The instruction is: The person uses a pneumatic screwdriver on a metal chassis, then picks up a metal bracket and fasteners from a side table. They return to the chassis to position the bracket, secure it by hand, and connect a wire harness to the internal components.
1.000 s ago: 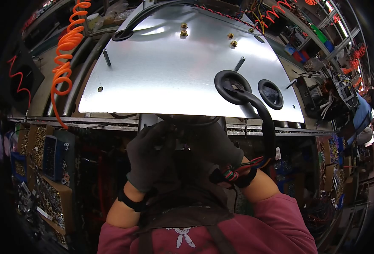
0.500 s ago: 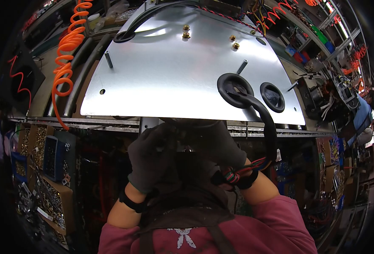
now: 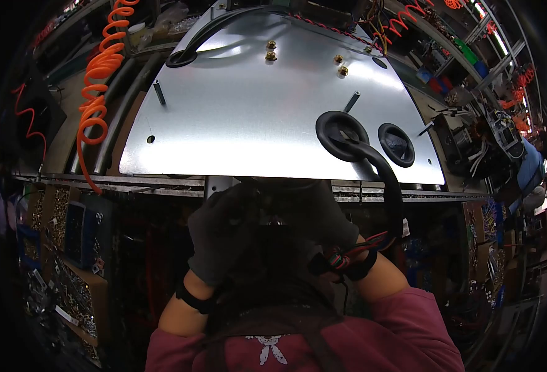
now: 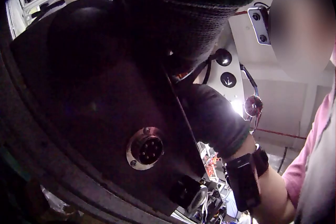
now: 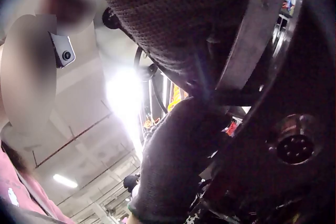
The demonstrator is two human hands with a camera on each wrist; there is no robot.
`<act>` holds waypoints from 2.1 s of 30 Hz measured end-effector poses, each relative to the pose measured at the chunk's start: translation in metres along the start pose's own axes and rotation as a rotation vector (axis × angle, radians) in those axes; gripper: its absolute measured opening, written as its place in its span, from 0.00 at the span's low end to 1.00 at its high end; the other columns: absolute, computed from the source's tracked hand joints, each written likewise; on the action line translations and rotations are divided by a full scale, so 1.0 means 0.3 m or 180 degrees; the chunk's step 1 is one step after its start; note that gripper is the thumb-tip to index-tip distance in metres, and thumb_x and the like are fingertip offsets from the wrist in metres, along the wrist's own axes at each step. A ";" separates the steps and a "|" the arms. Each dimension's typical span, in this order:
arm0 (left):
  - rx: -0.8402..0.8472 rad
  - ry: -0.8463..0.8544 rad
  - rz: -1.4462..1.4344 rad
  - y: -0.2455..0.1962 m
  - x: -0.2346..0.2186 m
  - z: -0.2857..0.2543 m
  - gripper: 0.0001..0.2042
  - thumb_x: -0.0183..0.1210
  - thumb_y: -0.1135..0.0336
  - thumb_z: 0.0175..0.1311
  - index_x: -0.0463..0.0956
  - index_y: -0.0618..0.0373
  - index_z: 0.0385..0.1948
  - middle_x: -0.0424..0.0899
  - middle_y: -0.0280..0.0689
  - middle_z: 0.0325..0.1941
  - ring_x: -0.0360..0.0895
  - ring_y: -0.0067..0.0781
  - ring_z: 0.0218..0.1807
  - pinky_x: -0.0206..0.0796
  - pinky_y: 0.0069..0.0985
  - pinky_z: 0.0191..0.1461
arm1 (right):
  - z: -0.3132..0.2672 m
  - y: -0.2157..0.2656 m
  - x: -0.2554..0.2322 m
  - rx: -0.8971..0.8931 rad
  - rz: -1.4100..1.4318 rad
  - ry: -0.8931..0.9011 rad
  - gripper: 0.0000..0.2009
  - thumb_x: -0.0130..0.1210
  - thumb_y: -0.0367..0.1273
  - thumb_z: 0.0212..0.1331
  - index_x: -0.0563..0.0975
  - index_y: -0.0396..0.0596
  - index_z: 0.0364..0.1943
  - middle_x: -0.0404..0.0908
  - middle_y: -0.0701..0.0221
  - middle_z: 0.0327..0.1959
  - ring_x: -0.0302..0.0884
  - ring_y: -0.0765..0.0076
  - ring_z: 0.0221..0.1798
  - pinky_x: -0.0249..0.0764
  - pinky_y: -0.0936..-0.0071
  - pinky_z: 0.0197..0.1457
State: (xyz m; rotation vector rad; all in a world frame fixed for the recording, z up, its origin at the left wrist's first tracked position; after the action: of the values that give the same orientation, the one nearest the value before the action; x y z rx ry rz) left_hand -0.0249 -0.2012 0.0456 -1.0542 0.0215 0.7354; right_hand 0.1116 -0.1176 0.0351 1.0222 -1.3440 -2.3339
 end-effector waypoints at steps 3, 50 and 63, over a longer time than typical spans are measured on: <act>0.0007 -0.0035 -0.0092 -0.001 -0.001 0.001 0.11 0.64 0.73 0.56 0.81 0.57 0.41 0.85 0.40 0.32 0.85 0.33 0.32 0.75 0.24 0.34 | 0.000 0.015 -0.003 -0.0022 -0.0498 0.0210 0.11 0.52 0.27 0.58 0.81 0.41 0.43 0.83 0.61 0.31 0.82 0.60 0.32 0.76 0.69 0.35; 0.0263 -0.0221 0.0043 0.007 -0.002 -0.007 0.10 0.65 0.72 0.55 0.82 0.60 0.40 0.83 0.40 0.25 0.83 0.30 0.26 0.72 0.22 0.29 | -0.006 0.001 -0.017 -0.0247 -0.0782 0.0310 0.08 0.57 0.30 0.48 0.81 0.46 0.34 0.82 0.63 0.28 0.80 0.57 0.29 0.74 0.64 0.31; 0.0274 -0.0268 -0.0058 -0.005 0.003 -0.003 0.09 0.64 0.74 0.57 0.82 0.59 0.40 0.85 0.39 0.28 0.84 0.29 0.28 0.73 0.22 0.31 | -0.015 -0.048 -0.004 -0.0255 -0.1743 0.0758 0.12 0.62 0.31 0.50 0.81 0.50 0.40 0.83 0.71 0.35 0.82 0.66 0.35 0.77 0.71 0.37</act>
State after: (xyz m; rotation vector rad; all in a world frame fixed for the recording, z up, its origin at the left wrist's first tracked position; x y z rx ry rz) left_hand -0.0230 -0.2020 0.0460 -0.9396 -0.0284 0.7553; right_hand 0.1173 -0.1121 0.0221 1.7543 -0.9572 -2.4866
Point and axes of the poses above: each hand's wrist, its own z-axis towards the middle knuckle, its own x-axis out of the palm, y = z × x, the point moved 6 cm from there along z, towards the middle knuckle
